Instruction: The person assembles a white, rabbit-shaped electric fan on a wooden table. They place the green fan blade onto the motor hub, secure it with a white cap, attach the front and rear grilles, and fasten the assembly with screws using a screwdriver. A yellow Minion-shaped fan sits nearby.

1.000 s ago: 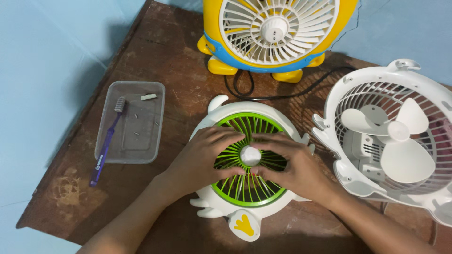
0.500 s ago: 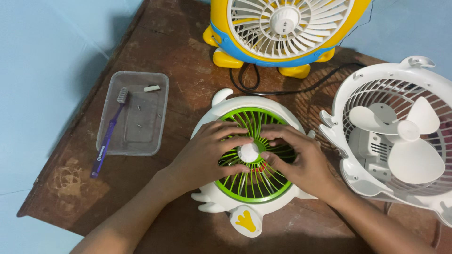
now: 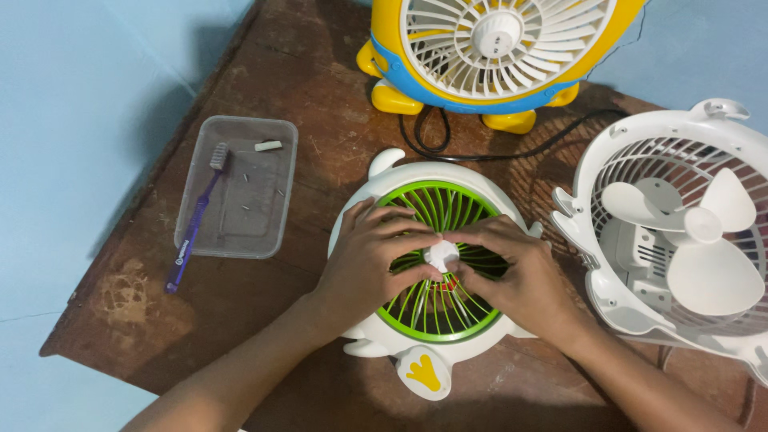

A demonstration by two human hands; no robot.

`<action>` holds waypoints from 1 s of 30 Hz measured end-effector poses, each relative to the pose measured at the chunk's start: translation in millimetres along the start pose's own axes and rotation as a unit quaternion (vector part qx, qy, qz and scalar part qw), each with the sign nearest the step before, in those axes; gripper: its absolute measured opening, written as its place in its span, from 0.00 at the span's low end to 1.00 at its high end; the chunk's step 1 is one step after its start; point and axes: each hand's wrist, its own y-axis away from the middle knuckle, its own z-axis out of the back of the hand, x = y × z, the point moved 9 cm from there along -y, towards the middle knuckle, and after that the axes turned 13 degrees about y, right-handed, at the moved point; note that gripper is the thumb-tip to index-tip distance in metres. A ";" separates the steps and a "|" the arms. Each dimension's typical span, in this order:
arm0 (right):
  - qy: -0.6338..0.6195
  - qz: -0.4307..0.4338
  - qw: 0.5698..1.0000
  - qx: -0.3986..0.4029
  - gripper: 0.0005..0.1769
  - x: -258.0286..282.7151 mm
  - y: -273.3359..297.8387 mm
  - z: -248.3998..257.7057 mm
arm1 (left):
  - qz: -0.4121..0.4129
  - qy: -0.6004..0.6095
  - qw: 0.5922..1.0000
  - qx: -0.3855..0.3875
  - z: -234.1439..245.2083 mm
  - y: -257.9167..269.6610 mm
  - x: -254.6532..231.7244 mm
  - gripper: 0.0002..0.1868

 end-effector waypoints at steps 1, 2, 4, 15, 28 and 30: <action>0.009 -0.003 1.000 -0.002 0.21 0.1 -0.4 0.1 | -0.002 -0.001 1.000 -0.001 0.8 0.2 -0.2 0.23; 0.017 -0.005 1.000 -0.003 0.21 -0.1 -1.1 0.2 | -0.004 -0.002 1.000 -0.002 1.4 0.4 -0.4 0.22; 0.024 -0.004 1.000 -0.001 0.22 -0.1 -0.4 -0.3 | -0.003 0.001 1.000 -0.003 1.1 1.3 -0.5 0.22; -0.030 0.029 0.999 -0.034 0.19 0.2 3.6 4.3 | 0.014 0.021 1.000 0.019 5.8 -2.0 -6.9 0.31; 0.027 0.055 0.998 -0.005 0.24 2.5 2.7 -0.2 | 0.013 0.022 0.999 0.020 4.9 -2.6 -4.5 0.26; 0.024 0.045 0.999 -0.002 0.24 1.7 2.2 -2.0 | 0.008 0.025 1.000 0.006 5.9 -1.8 -3.5 0.22</action>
